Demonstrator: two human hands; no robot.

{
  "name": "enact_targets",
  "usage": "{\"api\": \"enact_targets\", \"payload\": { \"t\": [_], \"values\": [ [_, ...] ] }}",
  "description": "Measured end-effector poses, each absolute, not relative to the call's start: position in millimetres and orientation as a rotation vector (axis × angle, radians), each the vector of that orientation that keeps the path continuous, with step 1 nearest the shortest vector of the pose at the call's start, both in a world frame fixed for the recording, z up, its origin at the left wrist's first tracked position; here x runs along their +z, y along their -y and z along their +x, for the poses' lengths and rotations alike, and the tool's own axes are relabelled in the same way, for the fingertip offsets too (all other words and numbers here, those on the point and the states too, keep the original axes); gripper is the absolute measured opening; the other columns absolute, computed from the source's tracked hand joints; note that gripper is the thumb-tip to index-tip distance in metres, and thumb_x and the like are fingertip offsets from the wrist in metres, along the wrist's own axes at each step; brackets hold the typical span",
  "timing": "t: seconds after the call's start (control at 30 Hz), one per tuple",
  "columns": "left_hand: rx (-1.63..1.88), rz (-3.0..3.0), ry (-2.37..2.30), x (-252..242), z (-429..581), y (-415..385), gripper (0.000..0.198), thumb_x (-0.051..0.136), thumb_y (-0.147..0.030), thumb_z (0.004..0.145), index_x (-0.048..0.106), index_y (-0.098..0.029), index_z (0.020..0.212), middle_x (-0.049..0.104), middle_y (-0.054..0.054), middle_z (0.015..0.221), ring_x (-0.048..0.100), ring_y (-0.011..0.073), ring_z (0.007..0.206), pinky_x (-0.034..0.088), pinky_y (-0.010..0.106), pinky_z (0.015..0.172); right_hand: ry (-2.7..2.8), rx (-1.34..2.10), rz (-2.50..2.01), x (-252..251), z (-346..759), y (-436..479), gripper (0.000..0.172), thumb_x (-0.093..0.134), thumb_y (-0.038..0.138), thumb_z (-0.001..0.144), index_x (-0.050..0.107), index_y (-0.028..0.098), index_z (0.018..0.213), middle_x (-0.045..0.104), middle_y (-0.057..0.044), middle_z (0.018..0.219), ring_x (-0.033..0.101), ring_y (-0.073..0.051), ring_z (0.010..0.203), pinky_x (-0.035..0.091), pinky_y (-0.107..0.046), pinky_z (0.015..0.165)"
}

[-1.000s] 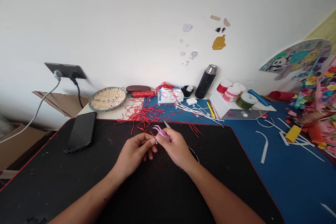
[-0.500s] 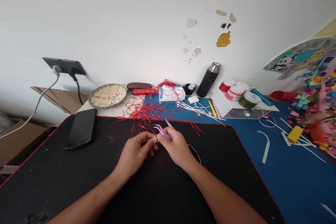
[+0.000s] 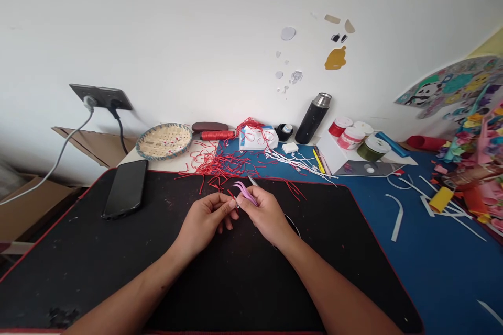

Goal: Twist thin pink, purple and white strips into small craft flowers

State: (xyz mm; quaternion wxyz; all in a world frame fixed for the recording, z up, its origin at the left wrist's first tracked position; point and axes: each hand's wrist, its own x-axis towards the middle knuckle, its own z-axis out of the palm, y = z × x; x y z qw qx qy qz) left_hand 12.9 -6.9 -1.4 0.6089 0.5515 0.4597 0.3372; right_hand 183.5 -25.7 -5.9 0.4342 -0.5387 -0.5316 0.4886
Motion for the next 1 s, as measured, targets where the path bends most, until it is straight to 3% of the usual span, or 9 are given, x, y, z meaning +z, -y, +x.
{"api": "enact_targets", "payload": {
  "t": [0.13, 0.37, 0.63, 0.83, 1.0],
  "values": [
    [0.8, 1.303, -1.09, 1.3, 14.2, 8.9, 0.039, 0.072, -0.056, 0.083, 0.067, -0.017, 0.078, 0.073, 0.004, 0.071, 0.062, 0.0147, 0.053, 0.043, 0.023, 0.047, 1.306, 1.199, -1.348, -6.3, 181.9, 25.5, 0.025, 0.064, 0.042, 0.09, 0.065, 0.017, 0.086, 0.054, 0.002, 0.071, 0.044, -0.013, 0.063, 0.035, -0.025, 0.057],
    [0.798, 1.308, -1.085, 2.1, 13.7, 9.2, 0.039, 0.072, -0.057, 0.083, 0.068, -0.018, 0.081, 0.074, 0.005, 0.075, 0.062, 0.0147, 0.053, 0.043, 0.024, 0.047, 1.271, 1.261, -1.377, -7.7, 180.7, 27.0, 0.026, 0.063, 0.045, 0.091, 0.063, 0.02, 0.088, 0.043, 0.008, 0.055, 0.034, -0.01, 0.048, 0.027, -0.024, 0.048],
    [0.784, 1.337, -1.064, 1.8, 11.3, 9.5, 0.036, 0.074, -0.053, 0.081, 0.07, -0.018, 0.084, 0.075, 0.005, 0.079, 0.065, 0.0154, 0.057, 0.046, 0.024, 0.048, 1.21, 1.322, -1.314, -7.2, 178.8, 26.6, 0.027, 0.065, 0.046, 0.089, 0.061, 0.02, 0.09, 0.055, 0.005, 0.062, 0.037, -0.009, 0.046, 0.028, -0.024, 0.047],
    [0.828, 1.216, -0.967, -3.1, 10.0, 7.0, 0.036, 0.074, -0.051, 0.085, 0.061, -0.018, 0.092, 0.078, 0.006, 0.086, 0.07, 0.0169, 0.059, 0.047, 0.023, 0.047, 1.171, 1.352, -1.252, -9.9, 181.8, 27.0, 0.034, 0.063, 0.055, 0.093, 0.061, 0.02, 0.094, 0.043, 0.008, 0.059, 0.027, -0.008, 0.045, 0.024, -0.024, 0.046],
    [0.866, 1.154, -0.915, -4.5, 10.7, 6.5, 0.04, 0.074, -0.051, 0.087, 0.056, -0.019, 0.101, 0.079, 0.007, 0.09, 0.072, 0.0178, 0.059, 0.048, 0.023, 0.047, 1.209, 1.318, -1.275, -9.6, 182.5, 27.3, 0.039, 0.063, 0.058, 0.092, 0.063, 0.02, 0.096, 0.045, 0.006, 0.059, 0.04, -0.011, 0.05, 0.031, -0.024, 0.049]
  ]
}}
